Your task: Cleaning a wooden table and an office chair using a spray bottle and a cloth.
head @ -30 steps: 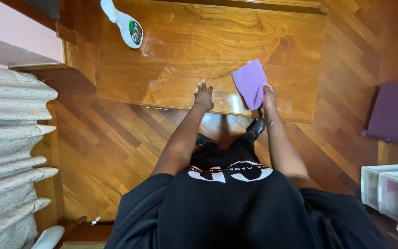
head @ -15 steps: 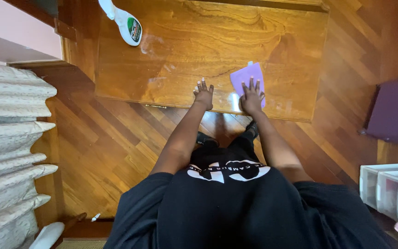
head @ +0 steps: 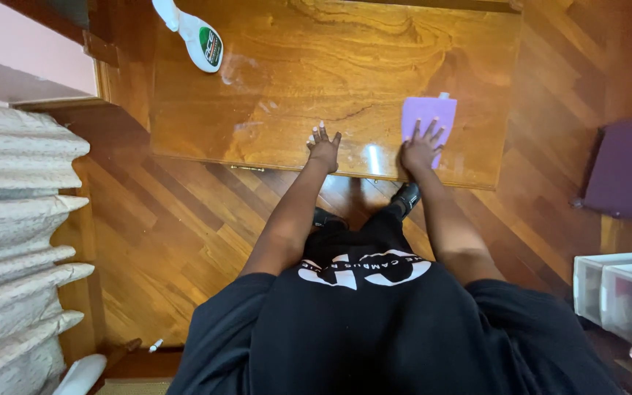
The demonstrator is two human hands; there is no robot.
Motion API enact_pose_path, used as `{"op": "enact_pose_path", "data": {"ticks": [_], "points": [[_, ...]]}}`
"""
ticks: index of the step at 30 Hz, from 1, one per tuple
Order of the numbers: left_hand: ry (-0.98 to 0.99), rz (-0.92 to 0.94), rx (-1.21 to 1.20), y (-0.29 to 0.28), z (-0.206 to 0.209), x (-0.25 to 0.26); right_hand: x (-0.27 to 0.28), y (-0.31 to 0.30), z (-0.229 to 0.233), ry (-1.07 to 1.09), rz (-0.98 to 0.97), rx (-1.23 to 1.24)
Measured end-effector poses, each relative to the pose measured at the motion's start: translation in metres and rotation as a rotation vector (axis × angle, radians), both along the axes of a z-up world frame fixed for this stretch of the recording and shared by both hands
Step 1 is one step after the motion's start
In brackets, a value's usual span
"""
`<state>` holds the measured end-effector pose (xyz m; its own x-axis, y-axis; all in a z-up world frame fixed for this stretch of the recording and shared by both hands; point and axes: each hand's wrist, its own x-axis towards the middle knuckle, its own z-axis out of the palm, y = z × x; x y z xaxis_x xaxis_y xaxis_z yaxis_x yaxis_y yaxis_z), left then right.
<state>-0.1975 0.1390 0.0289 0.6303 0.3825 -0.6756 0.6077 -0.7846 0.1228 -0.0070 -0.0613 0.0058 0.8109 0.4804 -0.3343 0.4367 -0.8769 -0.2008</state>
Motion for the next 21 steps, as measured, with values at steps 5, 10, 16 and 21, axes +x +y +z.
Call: {"op": "enact_pose_path", "data": {"ticks": [5, 10, 16, 21], "points": [[0.034, -0.028, 0.029, -0.004, -0.001, 0.004, -0.041, 0.033, 0.026, 0.097, 0.330, 0.040], [0.069, -0.057, 0.141, -0.009, -0.012, 0.009, -0.059, 0.021, 0.033, 0.127, 0.460, 0.074], [0.047, -0.039, 0.085, -0.008, 0.002, 0.003, -0.034, -0.022, 0.037, 0.104, 0.206, -0.020], [0.008, 0.032, 0.053, -0.010, 0.009, 0.004, -0.004, -0.028, 0.014, 0.102, -0.029, 0.004]]}}
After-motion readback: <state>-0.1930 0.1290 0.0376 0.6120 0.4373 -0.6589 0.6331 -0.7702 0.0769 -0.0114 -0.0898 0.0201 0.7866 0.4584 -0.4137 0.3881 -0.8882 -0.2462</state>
